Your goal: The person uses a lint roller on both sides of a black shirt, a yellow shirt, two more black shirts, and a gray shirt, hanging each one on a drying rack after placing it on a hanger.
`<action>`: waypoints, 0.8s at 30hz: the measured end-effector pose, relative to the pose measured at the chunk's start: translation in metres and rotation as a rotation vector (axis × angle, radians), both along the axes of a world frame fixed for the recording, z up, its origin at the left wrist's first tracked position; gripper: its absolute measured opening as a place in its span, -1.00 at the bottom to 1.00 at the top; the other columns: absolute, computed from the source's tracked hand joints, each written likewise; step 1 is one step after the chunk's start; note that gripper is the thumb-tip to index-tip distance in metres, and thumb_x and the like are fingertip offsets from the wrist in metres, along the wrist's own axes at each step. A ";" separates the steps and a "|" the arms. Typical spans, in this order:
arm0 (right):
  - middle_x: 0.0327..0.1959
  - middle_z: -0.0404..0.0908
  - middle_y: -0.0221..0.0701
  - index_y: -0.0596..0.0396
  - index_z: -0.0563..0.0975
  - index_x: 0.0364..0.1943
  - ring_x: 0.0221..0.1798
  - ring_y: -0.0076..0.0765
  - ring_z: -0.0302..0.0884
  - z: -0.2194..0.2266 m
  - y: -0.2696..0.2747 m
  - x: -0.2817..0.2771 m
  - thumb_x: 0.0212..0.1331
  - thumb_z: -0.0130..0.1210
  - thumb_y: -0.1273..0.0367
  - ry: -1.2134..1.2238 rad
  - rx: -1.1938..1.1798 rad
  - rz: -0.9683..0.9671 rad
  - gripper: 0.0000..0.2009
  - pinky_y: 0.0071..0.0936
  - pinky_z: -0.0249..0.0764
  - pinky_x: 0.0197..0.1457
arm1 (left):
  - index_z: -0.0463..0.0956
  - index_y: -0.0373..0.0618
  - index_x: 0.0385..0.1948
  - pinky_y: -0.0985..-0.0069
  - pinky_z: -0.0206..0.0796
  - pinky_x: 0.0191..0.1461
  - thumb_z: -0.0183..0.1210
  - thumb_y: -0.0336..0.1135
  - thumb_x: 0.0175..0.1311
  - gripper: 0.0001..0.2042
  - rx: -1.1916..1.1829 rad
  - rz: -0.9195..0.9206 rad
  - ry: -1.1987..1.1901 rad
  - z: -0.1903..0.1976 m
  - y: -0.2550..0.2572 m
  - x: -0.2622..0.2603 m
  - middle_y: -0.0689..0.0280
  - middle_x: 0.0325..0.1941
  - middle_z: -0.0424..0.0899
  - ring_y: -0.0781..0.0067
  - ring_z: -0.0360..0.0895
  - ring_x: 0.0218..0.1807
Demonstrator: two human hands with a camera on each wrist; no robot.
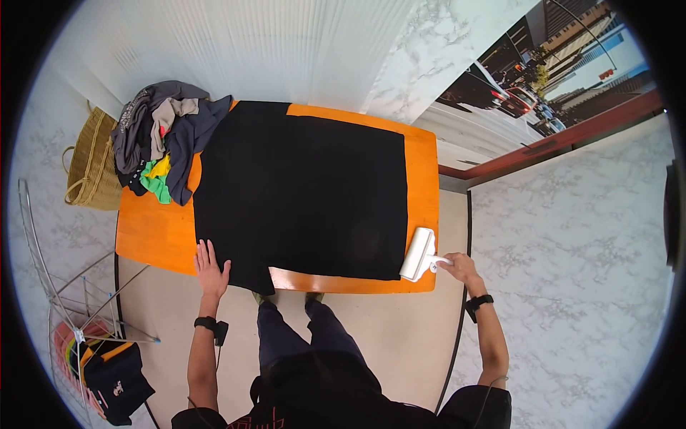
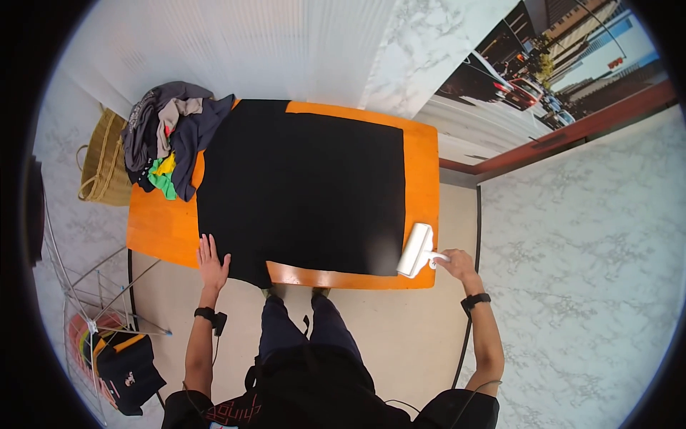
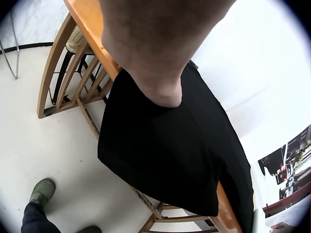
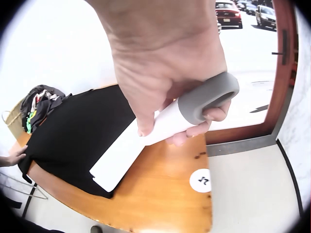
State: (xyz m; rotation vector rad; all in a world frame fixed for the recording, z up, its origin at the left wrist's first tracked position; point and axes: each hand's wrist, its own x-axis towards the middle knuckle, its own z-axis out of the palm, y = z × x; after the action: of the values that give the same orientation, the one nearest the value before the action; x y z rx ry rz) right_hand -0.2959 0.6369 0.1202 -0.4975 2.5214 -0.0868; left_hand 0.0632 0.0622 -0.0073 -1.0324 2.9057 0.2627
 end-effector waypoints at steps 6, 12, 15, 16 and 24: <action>-0.41 0.69 -0.20 -0.08 0.72 -0.21 -0.31 -0.03 0.64 -0.006 -0.036 0.029 0.19 0.15 -0.07 0.039 -0.132 -0.006 -0.60 -0.21 0.51 -0.21 | -0.14 -0.20 0.49 0.15 -0.43 0.61 -0.01 0.08 0.34 -0.19 0.030 0.024 0.054 0.000 0.005 0.011 0.03 0.60 -0.16 0.07 -0.23 0.61; -0.32 0.70 -0.23 -0.11 0.70 -0.19 -0.15 0.02 0.64 -0.032 -0.222 0.062 0.22 0.11 -0.03 -0.062 -0.240 0.191 -0.64 -0.15 0.53 -0.08 | -0.15 -0.27 0.47 0.15 -0.33 0.59 0.16 -0.09 0.28 -0.15 0.111 0.083 0.180 -0.008 0.009 0.031 0.00 0.59 -0.12 0.02 -0.20 0.60; -0.35 0.70 -0.25 -0.07 0.69 -0.25 -0.18 0.01 0.64 -0.044 -0.309 0.077 0.24 0.11 0.00 -0.048 -0.303 0.317 -0.65 -0.14 0.53 -0.11 | -0.13 -0.29 0.47 0.13 -0.30 0.59 0.16 -0.05 0.25 -0.13 0.166 0.100 0.207 -0.007 0.008 0.032 -0.01 0.58 -0.10 0.01 -0.17 0.59; -0.36 0.70 -0.24 -0.06 0.69 -0.24 -0.19 0.00 0.65 -0.047 -0.336 0.084 0.23 0.12 0.00 -0.040 -0.330 0.356 -0.65 -0.15 0.53 -0.12 | -0.15 -0.32 0.46 0.12 -0.28 0.58 0.24 -0.10 0.20 -0.08 0.161 0.106 0.239 -0.007 0.008 0.032 -0.02 0.57 -0.07 -0.01 -0.15 0.59; -0.39 0.71 -0.24 -0.02 0.70 -0.20 -0.27 -0.02 0.67 -0.068 -0.512 0.151 0.20 0.16 0.02 -0.034 -0.454 0.501 -0.64 -0.17 0.56 -0.16 | -0.21 -0.39 0.44 0.11 -0.23 0.57 0.39 -0.15 0.06 0.04 0.274 0.208 0.405 -0.003 0.009 0.033 -0.09 0.54 -0.04 -0.08 -0.10 0.56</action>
State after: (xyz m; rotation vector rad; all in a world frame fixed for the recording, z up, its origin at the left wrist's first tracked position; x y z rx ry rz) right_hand -0.1448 0.1248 0.0526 -1.2769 2.2634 -0.4741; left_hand 0.0959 0.0712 -0.0107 -1.3647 2.9643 0.9536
